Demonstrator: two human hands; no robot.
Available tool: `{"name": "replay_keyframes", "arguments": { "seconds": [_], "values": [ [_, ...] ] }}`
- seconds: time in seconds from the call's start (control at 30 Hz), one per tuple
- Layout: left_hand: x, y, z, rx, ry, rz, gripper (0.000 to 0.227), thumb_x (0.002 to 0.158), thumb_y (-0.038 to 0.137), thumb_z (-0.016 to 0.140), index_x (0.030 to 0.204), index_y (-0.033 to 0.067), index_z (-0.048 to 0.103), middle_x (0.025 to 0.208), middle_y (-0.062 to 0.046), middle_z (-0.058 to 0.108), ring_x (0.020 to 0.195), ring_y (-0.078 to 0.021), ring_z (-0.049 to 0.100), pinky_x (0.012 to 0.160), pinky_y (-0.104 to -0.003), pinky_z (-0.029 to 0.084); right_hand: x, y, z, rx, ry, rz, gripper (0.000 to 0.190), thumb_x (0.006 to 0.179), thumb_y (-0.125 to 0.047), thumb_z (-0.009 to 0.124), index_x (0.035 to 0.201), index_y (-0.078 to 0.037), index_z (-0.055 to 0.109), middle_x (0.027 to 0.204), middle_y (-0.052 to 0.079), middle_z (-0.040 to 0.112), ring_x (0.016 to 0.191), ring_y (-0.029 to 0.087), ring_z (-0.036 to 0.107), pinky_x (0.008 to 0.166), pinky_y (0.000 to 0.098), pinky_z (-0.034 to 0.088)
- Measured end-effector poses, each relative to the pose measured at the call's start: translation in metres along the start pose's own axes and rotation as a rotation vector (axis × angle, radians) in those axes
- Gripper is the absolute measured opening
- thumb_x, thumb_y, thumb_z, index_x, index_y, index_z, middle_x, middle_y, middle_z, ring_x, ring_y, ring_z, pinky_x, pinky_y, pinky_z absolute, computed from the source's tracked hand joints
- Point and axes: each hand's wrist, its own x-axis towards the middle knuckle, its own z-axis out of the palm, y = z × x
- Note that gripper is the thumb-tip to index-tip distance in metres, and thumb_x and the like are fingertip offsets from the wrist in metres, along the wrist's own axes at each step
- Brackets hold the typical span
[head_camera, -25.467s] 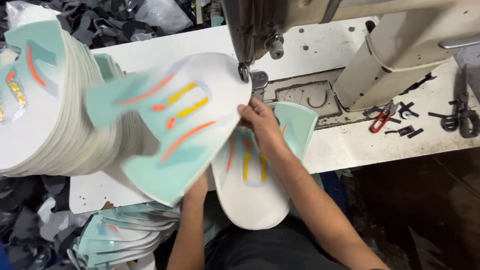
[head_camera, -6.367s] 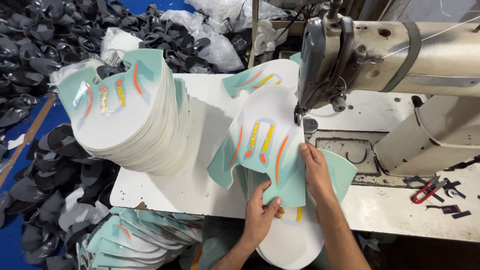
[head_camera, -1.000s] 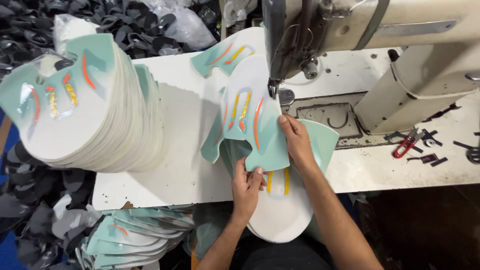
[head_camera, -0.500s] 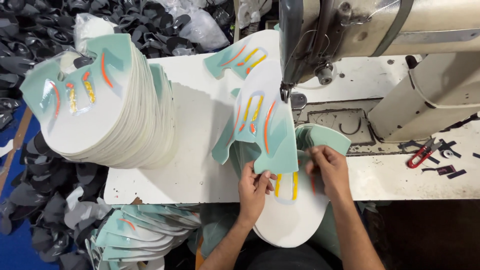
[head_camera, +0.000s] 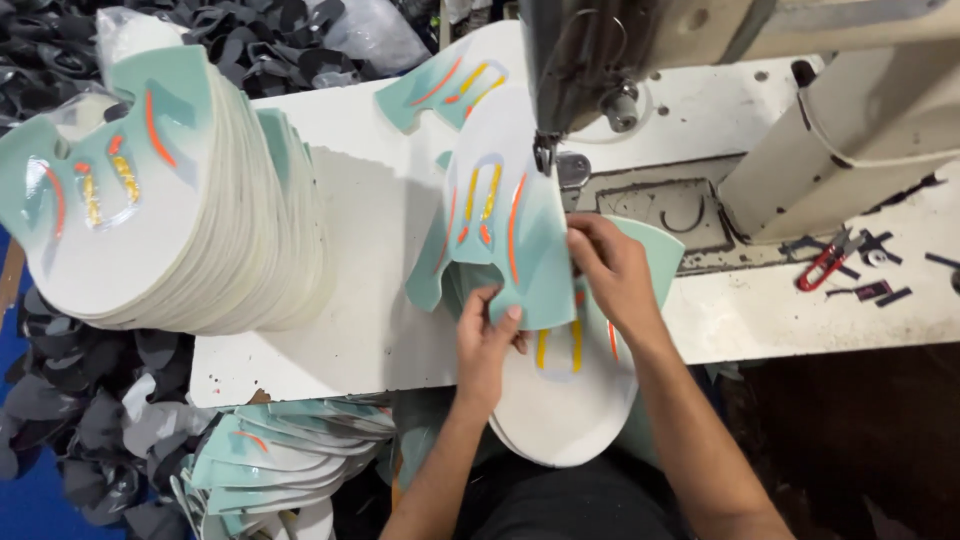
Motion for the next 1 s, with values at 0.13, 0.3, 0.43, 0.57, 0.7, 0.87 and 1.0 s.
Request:
{"name": "replay_keyframes", "arguments": {
  "seconds": [0.13,0.3,0.43,0.57,0.7,0.87,1.0],
  "values": [
    [0.013,0.034,0.015,-0.022,0.043,-0.103,0.041,0.094,0.018,0.069,0.127,-0.0024,0.056,0.105,-0.006,0.066,0.074,-0.0091,0.063,0.053,-0.026,0.051,0.003,0.015,0.005,-0.072,0.025,0.076,0.024,0.105,-0.021,0.062,0.104,0.002,0.068,0.075,0.001,0.061,0.069,0.007,0.054,0.061,0.0257,0.047],
    [0.012,0.049,0.023,0.293,0.034,0.092,0.044,0.096,0.017,0.069,0.131,-0.004,0.054,0.106,-0.009,0.067,0.071,-0.0103,0.065,0.051,-0.026,0.053,0.004,0.018,0.005,0.015,-0.012,0.171,0.026,0.104,-0.022,0.06,0.099,0.002,0.069,0.075,-0.001,0.063,0.066,0.006,0.056,0.058,0.0252,0.049],
    [0.018,0.054,0.03,0.272,0.059,0.087,0.045,0.096,0.016,0.069,0.133,-0.0041,0.054,0.106,-0.009,0.067,0.069,-0.0098,0.064,0.051,-0.025,0.052,0.01,0.012,0.009,0.044,0.005,0.156,0.025,0.104,-0.022,0.06,0.103,0.002,0.07,0.076,0.0,0.063,0.067,0.006,0.056,0.059,0.0251,0.049],
    [0.028,0.056,0.034,0.265,0.1,0.075,0.044,0.096,0.015,0.069,0.132,-0.0045,0.053,0.104,-0.008,0.067,0.067,-0.0095,0.063,0.05,-0.024,0.05,0.015,0.004,0.01,0.081,0.003,0.154,0.026,0.103,-0.021,0.059,0.108,0.002,0.07,0.079,-0.001,0.065,0.069,0.006,0.057,0.059,0.0246,0.049],
    [0.043,0.051,0.034,0.267,0.126,0.135,0.042,0.096,0.013,0.068,0.13,-0.0062,0.053,0.109,-0.006,0.065,0.069,-0.0073,0.06,0.05,-0.024,0.05,0.015,0.005,0.01,0.023,-0.02,0.123,0.026,0.104,-0.021,0.059,0.109,0.002,0.069,0.079,0.0,0.064,0.068,0.007,0.057,0.059,0.0248,0.049],
    [0.065,0.048,0.037,0.272,0.148,0.164,0.041,0.095,0.011,0.068,0.13,-0.0058,0.054,0.104,-0.006,0.066,0.066,-0.0076,0.06,0.05,-0.025,0.049,0.008,0.006,0.009,0.061,-0.041,0.148,0.024,0.104,-0.021,0.058,0.104,0.001,0.067,0.077,0.002,0.065,0.066,0.008,0.06,0.058,0.0256,0.051],
    [0.085,0.044,0.037,0.195,0.122,0.213,0.042,0.097,0.012,0.068,0.133,-0.0055,0.054,0.1,-0.005,0.066,0.067,-0.0073,0.058,0.051,-0.025,0.047,0.014,0.006,0.009,0.078,-0.048,0.129,0.024,0.106,-0.02,0.057,0.099,0.001,0.067,0.075,0.003,0.069,0.066,0.008,0.063,0.061,0.0248,0.053]
  ]
}}
